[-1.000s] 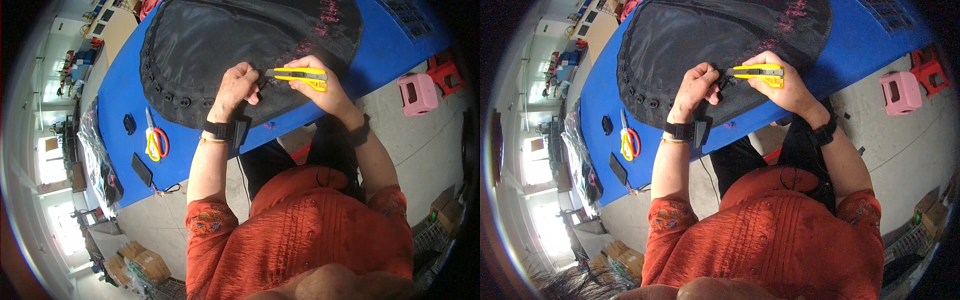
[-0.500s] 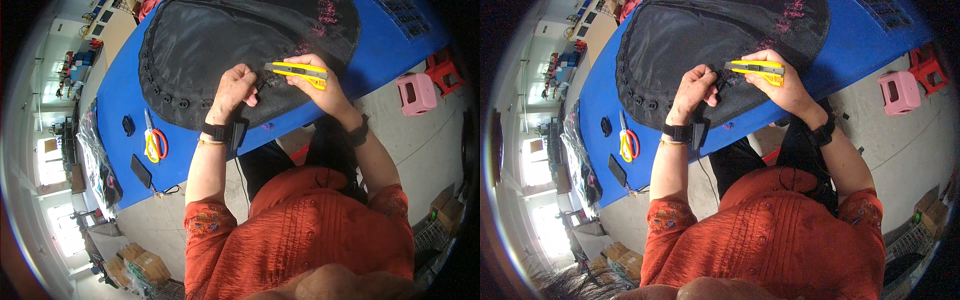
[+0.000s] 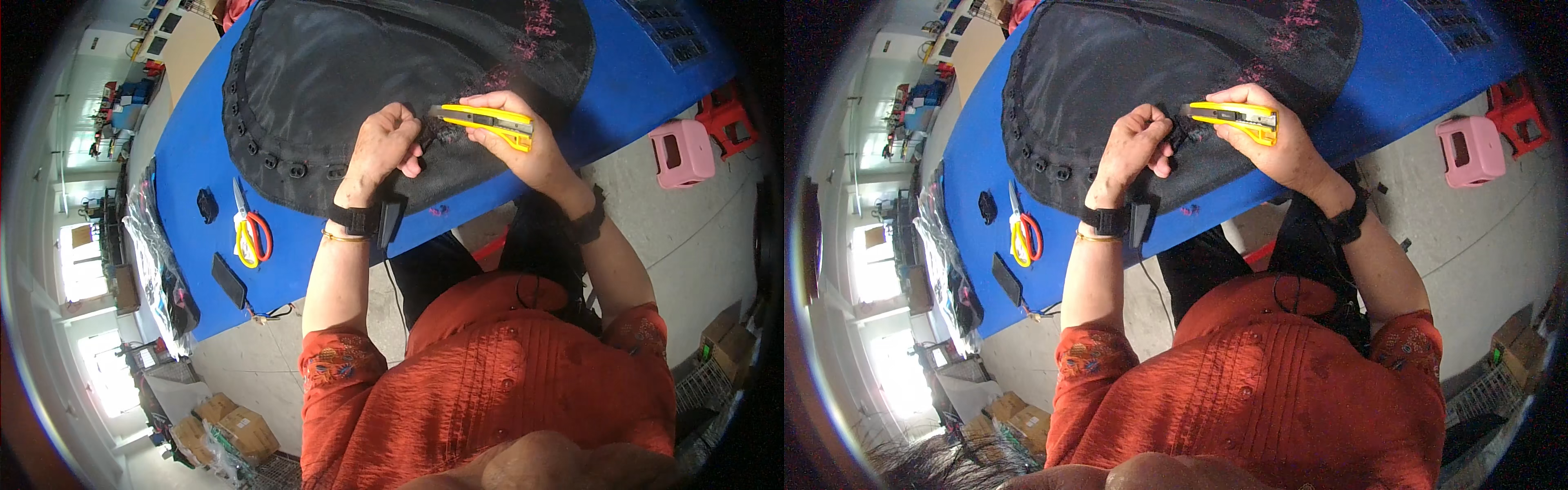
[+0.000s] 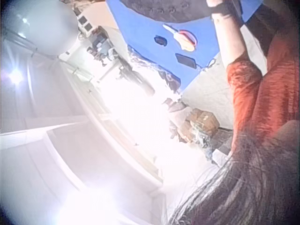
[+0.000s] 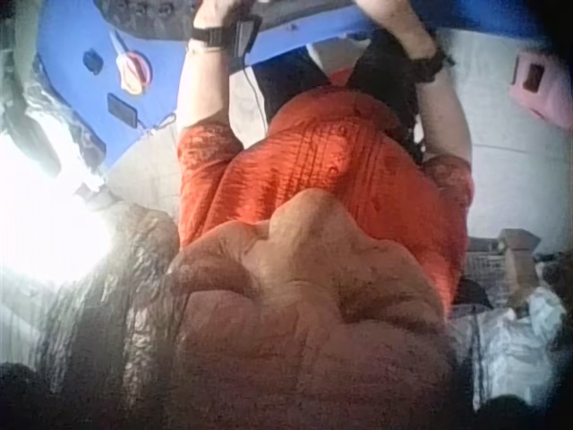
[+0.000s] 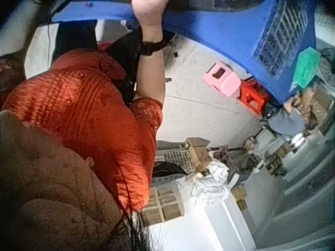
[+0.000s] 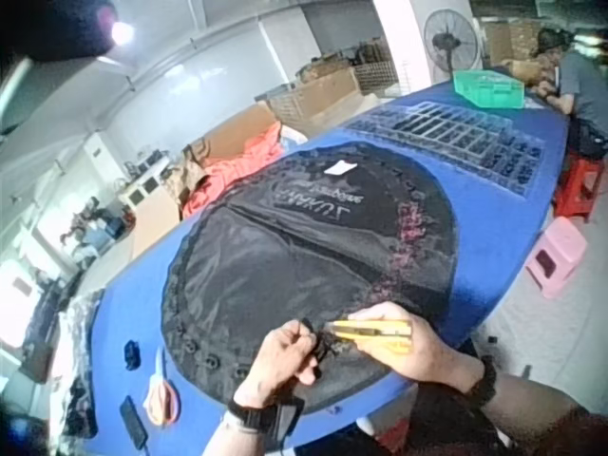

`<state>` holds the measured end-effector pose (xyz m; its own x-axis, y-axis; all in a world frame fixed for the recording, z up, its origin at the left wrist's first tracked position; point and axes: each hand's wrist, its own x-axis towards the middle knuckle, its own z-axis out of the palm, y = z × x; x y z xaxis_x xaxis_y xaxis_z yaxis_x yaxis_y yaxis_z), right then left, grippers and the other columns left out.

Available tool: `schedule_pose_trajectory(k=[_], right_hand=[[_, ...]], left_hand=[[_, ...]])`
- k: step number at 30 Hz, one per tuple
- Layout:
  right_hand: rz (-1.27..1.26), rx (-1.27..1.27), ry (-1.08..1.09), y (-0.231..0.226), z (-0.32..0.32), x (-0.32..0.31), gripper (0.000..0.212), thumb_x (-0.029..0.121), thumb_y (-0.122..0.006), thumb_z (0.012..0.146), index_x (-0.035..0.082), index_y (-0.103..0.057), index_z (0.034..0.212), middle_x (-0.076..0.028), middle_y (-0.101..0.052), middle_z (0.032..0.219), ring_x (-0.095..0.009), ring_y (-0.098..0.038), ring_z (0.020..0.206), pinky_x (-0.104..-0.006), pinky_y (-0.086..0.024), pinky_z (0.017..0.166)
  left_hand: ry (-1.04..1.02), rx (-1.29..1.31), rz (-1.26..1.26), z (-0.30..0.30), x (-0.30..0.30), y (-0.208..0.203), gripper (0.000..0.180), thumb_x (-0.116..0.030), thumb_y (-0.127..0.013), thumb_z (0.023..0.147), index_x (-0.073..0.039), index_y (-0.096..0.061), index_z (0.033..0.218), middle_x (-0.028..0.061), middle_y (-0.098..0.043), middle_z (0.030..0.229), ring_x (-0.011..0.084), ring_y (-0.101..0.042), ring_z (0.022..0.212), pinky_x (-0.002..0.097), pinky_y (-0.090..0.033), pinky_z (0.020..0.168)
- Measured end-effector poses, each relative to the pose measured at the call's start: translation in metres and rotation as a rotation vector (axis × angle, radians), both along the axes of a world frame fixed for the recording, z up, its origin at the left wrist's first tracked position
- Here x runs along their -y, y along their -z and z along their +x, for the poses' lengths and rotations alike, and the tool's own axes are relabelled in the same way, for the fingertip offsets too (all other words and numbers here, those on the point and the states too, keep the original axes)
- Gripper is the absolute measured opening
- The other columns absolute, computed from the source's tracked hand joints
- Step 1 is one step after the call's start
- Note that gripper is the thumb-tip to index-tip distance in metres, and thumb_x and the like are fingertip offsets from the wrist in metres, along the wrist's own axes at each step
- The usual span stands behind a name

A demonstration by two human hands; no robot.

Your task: Trimming excess threads from a circular black fabric component using a utility knife.

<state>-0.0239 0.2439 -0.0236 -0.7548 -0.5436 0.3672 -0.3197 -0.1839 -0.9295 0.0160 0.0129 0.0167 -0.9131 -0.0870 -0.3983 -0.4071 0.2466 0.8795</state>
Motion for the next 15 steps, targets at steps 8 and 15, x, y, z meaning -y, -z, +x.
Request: schedule_pose_trajectory(k=[8, 15], right_hand=[[0.008, 0.006, -0.022, -0.0064, -0.0019, 0.0027, 0.033, 0.0, -0.065, 0.092, 0.0, -0.054, 0.123, -0.012, -0.06, 0.126, -0.017, -0.059, 0.117, -0.0291, -0.049, 0.099], [0.002, 0.001, -0.023, -0.004, -0.0031, 0.0045, 0.034, 0.0, -0.065, 0.092, 0.0, -0.054, 0.124, -0.012, -0.06, 0.126, -0.017, -0.058, 0.118, -0.0295, -0.047, 0.1]], left_hand=[[0.001, -0.008, 0.026, 0.0003, 0.0021, 0.0027, 0.011, -0.01, -0.051, 0.097, -0.001, -0.054, 0.091, 0.0052, -0.06, 0.062, 0.0122, -0.059, 0.043, 0.0233, -0.05, 0.04], [-0.001, -0.007, 0.033, 0.0009, 0.0022, 0.005, 0.012, -0.015, -0.054, 0.098, -0.005, -0.054, 0.091, 0.0036, -0.061, 0.063, 0.0117, -0.057, 0.042, 0.0227, -0.047, 0.04]])
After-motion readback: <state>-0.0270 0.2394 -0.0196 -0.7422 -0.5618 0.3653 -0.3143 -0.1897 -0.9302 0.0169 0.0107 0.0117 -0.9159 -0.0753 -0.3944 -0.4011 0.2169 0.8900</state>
